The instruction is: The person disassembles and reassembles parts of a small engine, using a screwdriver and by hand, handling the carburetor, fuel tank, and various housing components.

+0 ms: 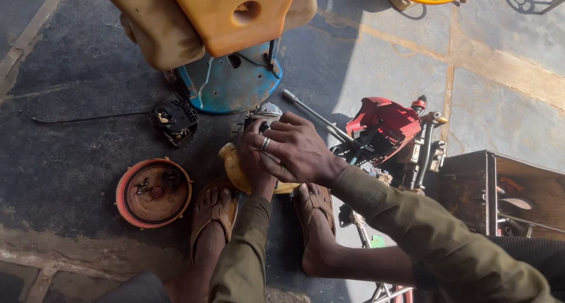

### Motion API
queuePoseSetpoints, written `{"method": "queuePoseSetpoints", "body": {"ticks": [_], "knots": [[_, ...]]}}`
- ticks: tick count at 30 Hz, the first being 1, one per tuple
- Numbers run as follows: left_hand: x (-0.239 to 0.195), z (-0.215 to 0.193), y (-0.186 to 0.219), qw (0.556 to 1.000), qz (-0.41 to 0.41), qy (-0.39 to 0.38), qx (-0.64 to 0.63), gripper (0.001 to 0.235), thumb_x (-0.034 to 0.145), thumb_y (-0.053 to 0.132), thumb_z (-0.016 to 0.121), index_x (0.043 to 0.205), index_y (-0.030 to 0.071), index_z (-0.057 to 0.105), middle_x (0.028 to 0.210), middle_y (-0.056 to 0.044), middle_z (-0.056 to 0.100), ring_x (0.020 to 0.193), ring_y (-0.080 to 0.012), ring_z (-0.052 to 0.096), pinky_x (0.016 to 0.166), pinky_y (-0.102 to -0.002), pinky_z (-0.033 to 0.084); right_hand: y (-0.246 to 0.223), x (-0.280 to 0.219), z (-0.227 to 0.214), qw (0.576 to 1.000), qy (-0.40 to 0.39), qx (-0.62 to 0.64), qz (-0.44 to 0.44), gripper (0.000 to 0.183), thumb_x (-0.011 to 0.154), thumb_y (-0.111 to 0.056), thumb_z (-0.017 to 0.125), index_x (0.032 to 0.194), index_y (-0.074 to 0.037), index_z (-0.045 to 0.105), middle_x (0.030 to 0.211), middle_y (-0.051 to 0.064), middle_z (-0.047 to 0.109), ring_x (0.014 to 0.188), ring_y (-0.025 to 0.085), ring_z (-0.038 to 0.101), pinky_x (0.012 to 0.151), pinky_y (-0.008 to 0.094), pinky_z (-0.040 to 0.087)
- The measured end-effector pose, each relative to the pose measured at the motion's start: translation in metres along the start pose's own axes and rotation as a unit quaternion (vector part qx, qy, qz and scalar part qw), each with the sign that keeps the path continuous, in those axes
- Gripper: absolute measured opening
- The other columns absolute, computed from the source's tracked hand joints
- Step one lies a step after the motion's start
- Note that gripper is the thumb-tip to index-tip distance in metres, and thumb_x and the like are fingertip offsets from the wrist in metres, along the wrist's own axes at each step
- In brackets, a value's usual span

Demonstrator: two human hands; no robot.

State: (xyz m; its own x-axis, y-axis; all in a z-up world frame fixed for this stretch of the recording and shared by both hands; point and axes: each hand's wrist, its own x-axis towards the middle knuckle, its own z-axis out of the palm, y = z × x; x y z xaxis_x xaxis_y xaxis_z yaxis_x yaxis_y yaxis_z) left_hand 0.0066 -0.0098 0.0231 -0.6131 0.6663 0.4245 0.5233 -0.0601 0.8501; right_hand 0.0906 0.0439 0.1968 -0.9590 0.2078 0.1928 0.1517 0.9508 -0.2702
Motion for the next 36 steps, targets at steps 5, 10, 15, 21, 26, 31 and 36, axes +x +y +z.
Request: {"method": "queuePoseSetpoints", "body": {"ticks": [5,10,15,21,26,31,36], "knots": [[-0.004,-0.007,0.005,0.998,-0.022,-0.006,-0.053,0.055,0.087,0.025,0.076,0.136,0.004,0.059,0.134,-0.015,0.065,0.129,-0.0366,0.058,0.109,-0.048,0.046,0.013,0.008,-0.018,0.985,-0.131,0.001,-0.116,0.044,0.09,-0.054,0.069,0.097,-0.011,0.074,0.08,0.009,0.068,0.074,0.028,0.065,0.077,0.046,0.051],[0.004,-0.001,0.008,0.998,-0.036,0.0,0.047,0.045,0.093,0.029,0.075,0.131,0.007,0.062,0.129,-0.013,0.068,0.123,-0.0329,0.064,0.107,-0.045,0.049,0.017,0.017,-0.018,0.879,-0.47,0.077,0.022,0.032,0.095,-0.044,0.063,0.101,-0.018,0.08,0.073,0.001,0.067,0.073,0.023,0.068,0.074,0.042,0.053],[0.005,-0.003,0.01,0.998,-0.033,0.004,0.044,0.044,0.096,0.03,0.073,0.131,0.006,0.062,0.13,-0.014,0.068,0.124,-0.0331,0.064,0.108,-0.045,0.049,0.043,0.025,-0.025,0.758,-0.488,0.424,0.085,0.021,0.099,-0.023,0.062,0.104,-0.009,0.076,0.065,-0.001,0.059,0.059,0.009,0.056,0.054,0.027,0.045],[0.0,-0.003,0.011,0.977,-0.124,-0.009,-0.17,0.032,0.104,0.023,0.061,0.132,0.008,0.065,0.135,-0.012,0.066,0.128,-0.0313,0.066,0.113,-0.042,0.053,0.014,-0.008,0.019,0.695,-0.014,0.668,0.266,0.017,0.106,-0.011,0.053,0.117,-0.009,0.066,0.076,-0.005,0.048,0.06,0.006,0.042,0.05,0.023,0.036],[0.003,-0.002,0.015,0.999,-0.044,0.012,0.022,0.039,0.093,0.023,0.074,0.127,0.006,0.062,0.126,-0.014,0.068,0.12,-0.0345,0.064,0.105,-0.046,0.05,-0.031,-0.011,0.054,0.635,0.46,0.517,0.343,0.016,0.108,-0.011,0.047,0.12,-0.009,0.058,0.072,-0.005,0.042,0.059,0.005,0.039,0.05,0.024,0.034],[0.001,-0.003,0.009,0.999,-0.031,0.001,0.024,0.045,0.091,0.021,0.073,0.132,0.007,0.06,0.13,-0.014,0.067,0.124,-0.0354,0.062,0.109,-0.046,0.049,-0.031,-0.021,0.044,0.922,0.358,0.084,0.12,0.029,0.122,-0.023,0.044,0.109,-0.003,0.061,0.085,0.007,0.052,0.079,0.019,0.046,0.072,0.038,0.042],[0.002,-0.006,0.008,1.0,-0.009,0.003,0.012,0.06,0.075,0.022,0.077,0.13,0.006,0.058,0.128,-0.018,0.065,0.122,-0.0384,0.059,0.107,-0.049,0.043,0.0,-0.006,-0.005,0.966,-0.214,-0.146,0.018,0.056,0.102,-0.058,0.044,0.085,-0.008,0.061,0.08,0.001,0.056,0.068,0.02,0.051,0.078,0.038,0.048]]}}
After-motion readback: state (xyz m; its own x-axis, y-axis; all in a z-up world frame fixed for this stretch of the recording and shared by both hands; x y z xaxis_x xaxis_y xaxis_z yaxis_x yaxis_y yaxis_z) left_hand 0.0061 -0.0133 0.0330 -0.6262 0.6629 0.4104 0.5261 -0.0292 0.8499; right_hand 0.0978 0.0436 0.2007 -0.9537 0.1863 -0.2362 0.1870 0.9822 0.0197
